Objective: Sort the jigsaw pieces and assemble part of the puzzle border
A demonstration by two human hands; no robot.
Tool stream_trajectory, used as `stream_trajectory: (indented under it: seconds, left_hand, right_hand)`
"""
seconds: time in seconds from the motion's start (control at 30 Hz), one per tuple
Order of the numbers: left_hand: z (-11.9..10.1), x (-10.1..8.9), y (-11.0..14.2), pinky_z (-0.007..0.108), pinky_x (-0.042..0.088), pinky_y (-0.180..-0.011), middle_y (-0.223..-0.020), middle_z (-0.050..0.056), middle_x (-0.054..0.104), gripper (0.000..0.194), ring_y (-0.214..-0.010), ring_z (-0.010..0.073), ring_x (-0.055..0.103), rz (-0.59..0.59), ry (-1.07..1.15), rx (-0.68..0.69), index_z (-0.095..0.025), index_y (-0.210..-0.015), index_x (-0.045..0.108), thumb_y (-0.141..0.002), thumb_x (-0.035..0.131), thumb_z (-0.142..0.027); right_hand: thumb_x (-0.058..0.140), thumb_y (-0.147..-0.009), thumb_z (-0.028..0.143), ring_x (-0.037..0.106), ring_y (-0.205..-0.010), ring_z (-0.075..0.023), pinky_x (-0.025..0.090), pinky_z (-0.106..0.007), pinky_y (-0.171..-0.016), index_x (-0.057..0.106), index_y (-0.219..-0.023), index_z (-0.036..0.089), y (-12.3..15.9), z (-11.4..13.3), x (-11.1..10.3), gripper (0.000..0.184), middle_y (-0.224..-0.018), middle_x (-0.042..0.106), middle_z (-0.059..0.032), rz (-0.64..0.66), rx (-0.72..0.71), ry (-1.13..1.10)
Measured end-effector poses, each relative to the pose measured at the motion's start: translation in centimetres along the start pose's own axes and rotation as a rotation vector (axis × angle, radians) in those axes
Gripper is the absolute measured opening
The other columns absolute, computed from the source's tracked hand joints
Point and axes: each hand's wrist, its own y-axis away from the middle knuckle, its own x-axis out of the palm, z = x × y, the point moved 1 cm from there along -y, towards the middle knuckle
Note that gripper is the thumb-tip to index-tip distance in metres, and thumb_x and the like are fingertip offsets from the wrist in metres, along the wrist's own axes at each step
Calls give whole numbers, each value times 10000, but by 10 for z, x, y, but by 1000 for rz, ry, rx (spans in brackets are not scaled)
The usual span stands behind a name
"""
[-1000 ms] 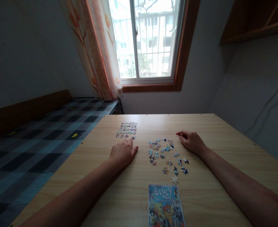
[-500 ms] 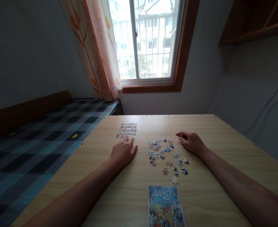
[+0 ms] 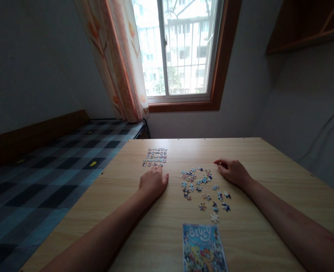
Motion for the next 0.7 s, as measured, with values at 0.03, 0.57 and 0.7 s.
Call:
stream_trajectory:
  seconds: [0.03, 0.57, 0.7]
  left_hand:
    - [1, 0, 0, 360, 508, -863, -1350, 168, 573, 511, -1127, 282, 612, -9, 3, -4, -151, -1386, 499, -965, 441, -435]
    - [8, -8, -2, 336, 493, -786, -1168, 142, 598, 414, -996, 264, 612, -41, -63, 92, -160, -1183, 620, -970, 437, -464]
    - [4, -7, -2, 345, 496, -802, -1161, 149, 606, 410, -1024, 273, 604, -36, -54, 88, -138, -1168, 621, -977, 429, -445]
  right_hand:
    - [533, -833, 288, 676, -698, -192, 469, -287, -658, 755, -988, 243, 0, 0, 0, 274, -807, 747, -13, 4, 3, 0]
    - [511, -823, 327, 648, -654, -187, 440, -289, -628, 757, -984, 241, 0, 2, -1, 306, -762, 729, -12, 15, 31, -7]
    - [515, -822, 325, 644, -650, -187, 437, -288, -620, 757, -987, 241, 0, 2, -1, 305, -759, 727, -13, 15, 25, -4]
